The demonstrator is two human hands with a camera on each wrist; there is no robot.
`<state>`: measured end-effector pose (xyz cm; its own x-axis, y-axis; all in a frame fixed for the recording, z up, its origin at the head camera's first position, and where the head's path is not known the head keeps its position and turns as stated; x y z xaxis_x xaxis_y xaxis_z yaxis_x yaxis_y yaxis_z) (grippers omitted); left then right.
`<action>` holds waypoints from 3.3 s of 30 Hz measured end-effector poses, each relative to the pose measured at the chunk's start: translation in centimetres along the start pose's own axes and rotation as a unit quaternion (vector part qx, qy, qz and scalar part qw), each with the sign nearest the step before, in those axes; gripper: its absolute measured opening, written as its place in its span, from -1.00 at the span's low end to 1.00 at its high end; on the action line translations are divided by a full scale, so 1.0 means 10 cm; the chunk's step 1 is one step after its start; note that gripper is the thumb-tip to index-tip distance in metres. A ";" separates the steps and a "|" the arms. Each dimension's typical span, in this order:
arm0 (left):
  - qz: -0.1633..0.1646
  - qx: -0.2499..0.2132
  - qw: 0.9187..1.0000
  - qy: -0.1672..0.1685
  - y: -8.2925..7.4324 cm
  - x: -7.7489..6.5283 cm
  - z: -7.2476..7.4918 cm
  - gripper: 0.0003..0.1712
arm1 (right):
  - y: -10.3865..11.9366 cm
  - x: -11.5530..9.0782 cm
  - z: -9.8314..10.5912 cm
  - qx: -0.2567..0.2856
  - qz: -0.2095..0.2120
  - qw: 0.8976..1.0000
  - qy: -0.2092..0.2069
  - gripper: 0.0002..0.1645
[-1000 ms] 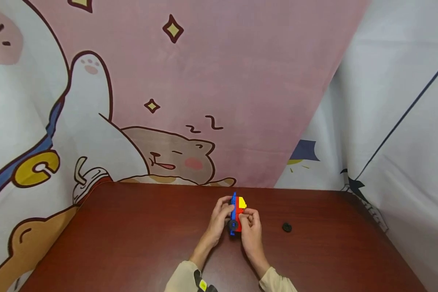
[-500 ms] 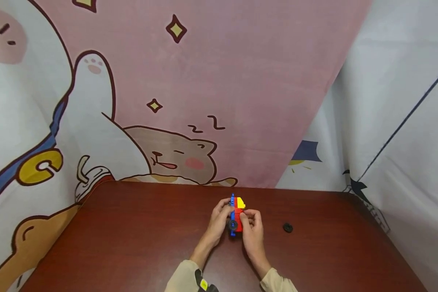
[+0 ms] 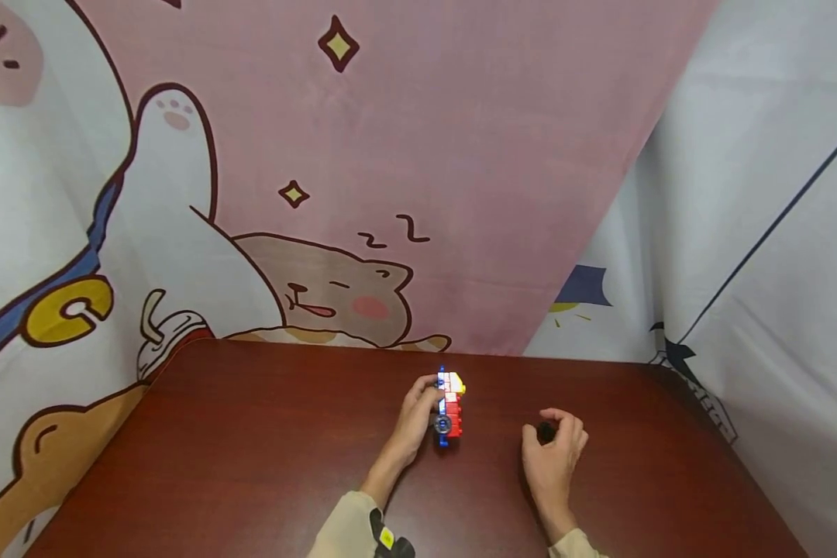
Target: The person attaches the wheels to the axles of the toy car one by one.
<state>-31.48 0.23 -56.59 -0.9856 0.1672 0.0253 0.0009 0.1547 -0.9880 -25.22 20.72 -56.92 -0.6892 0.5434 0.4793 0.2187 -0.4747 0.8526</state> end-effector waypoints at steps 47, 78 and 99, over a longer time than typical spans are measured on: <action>-0.026 0.047 0.999 0.008 -0.04 0.05 -0.02 -0.49 | 0.28 0.04 -0.58 0.143 -0.031 0.987 0.073 -0.76; -0.034 0.064 0.996 0.046 -0.17 -0.02 -0.03 -0.56 | 0.85 -0.26 -0.81 0.156 0.185 0.970 0.036 -0.54; -0.029 0.097 0.994 0.036 -0.41 -0.19 -0.05 -0.65 | 0.82 -0.30 -0.79 0.180 0.138 0.971 0.075 -0.81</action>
<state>-29.53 -0.23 -52.50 -0.9683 0.2341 0.0871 -0.0954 -0.0240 -0.9952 -26.76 9.71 -53.00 -0.6577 0.3098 0.6867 0.6176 -0.3001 0.7270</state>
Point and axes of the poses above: each hand's wrist, its own x-axis towards the middle knuckle, its own z-axis out of the back of the hand, y = z × x, the point moved 2 cm from there along x, towards the middle knuckle, and after that the axes turned 4 degrees about x, right-handed, at the moved point
